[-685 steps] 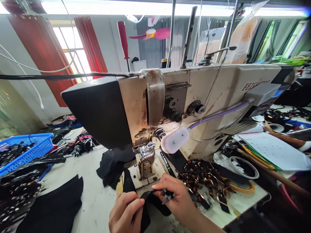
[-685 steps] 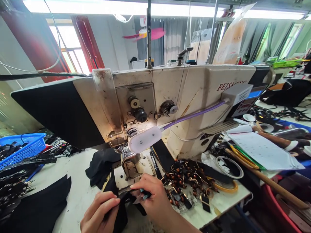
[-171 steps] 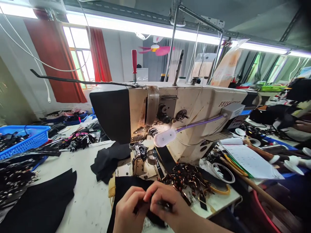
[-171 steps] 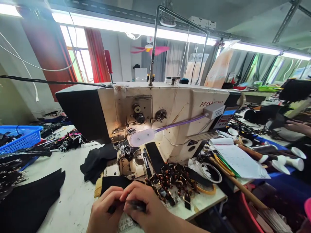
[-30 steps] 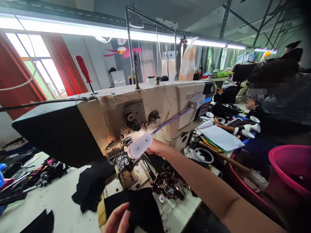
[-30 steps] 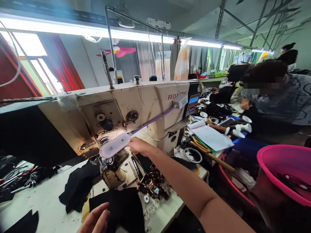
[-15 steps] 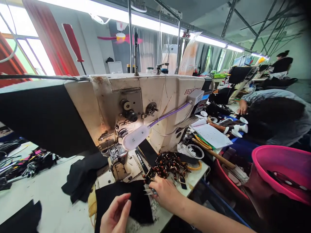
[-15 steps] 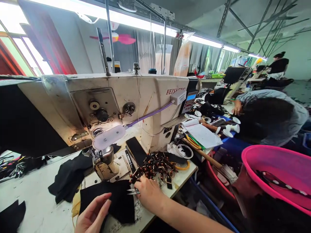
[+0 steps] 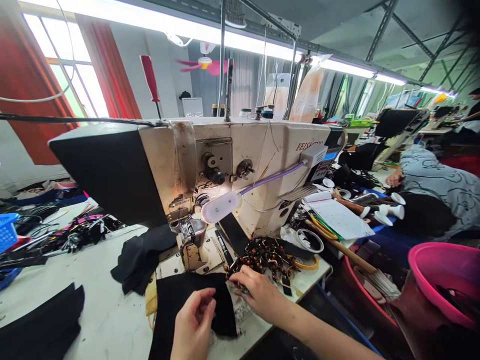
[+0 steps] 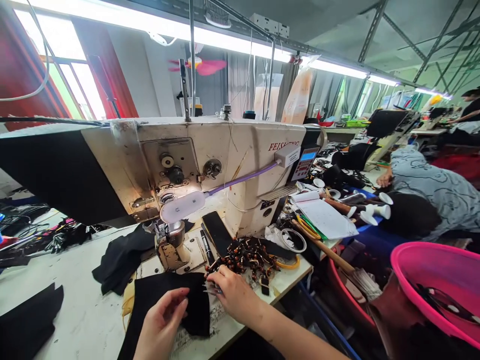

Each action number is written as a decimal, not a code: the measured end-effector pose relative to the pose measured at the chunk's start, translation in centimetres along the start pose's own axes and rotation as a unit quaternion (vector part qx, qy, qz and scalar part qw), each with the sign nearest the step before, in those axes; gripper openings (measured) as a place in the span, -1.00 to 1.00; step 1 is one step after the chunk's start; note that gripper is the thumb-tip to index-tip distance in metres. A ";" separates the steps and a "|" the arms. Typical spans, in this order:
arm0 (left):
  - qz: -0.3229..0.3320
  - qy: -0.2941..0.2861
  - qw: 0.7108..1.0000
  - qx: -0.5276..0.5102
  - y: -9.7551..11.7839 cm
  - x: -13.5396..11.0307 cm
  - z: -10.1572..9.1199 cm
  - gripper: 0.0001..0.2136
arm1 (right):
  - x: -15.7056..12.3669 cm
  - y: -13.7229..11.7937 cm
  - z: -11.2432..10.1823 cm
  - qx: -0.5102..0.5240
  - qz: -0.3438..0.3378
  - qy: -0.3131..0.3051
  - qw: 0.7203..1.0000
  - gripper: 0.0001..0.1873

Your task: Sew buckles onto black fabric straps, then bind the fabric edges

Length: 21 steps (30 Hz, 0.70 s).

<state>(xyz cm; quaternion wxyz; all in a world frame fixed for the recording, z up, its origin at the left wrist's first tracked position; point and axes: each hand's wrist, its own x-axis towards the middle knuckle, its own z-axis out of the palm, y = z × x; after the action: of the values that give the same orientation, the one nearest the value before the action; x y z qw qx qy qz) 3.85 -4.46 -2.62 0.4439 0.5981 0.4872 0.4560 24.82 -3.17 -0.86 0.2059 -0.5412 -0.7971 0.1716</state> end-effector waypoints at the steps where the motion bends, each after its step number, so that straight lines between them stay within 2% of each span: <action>1: 0.010 0.008 1.000 0.000 -0.2 -0.2 0.5 -0.57 | -0.2 0.1 0.3 0.007 0.013 0.000 1.000 -0.73; 5: 0.026 0.041 0.999 -0.004 -1.0 -0.9 1.7 -0.57 | -1.2 0.6 1.6 0.003 0.102 -0.002 0.995 -0.77; 7: 0.018 0.045 0.999 -0.009 -1.1 -1.2 1.8 -0.58 | -1.4 0.7 1.5 0.018 0.112 0.002 0.994 -0.83; 10: -0.002 0.043 0.998 -0.037 -0.7 -1.2 1.8 -0.57 | -1.2 0.0 0.4 0.069 0.084 0.011 0.994 -0.86; 12: -0.034 0.033 0.993 -0.107 -0.1 -1.2 2.3 -0.50 | -1.0 -1.1 -0.4 0.162 0.066 0.022 0.984 -0.84; 15: -0.090 -0.015 0.964 -0.251 1.1 -1.0 3.4 -0.28 | -0.8 -2.7 -0.9 0.337 0.031 0.068 0.938 -0.79; 16: -0.106 -0.037 0.955 -0.274 1.5 -0.9 3.6 -0.28 | -0.7 -3.1 -0.8 0.366 0.015 0.094 0.926 -0.80; 19: -0.136 -0.069 0.958 -0.242 2.8 -0.8 3.5 -0.47 | -0.2 -3.2 -0.3 0.343 -0.033 0.183 0.921 -0.87; 21: -0.125 -0.046 0.973 -0.188 3.5 -0.8 2.8 -0.48 | 0.0 -2.8 -0.1 0.292 -0.069 0.222 0.928 -0.85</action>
<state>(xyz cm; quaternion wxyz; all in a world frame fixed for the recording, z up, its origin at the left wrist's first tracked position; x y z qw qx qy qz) 7.13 -5.93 0.22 0.6240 0.4588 0.4425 0.4520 22.68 -4.11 0.66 0.5383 -0.4245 -0.6810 0.2575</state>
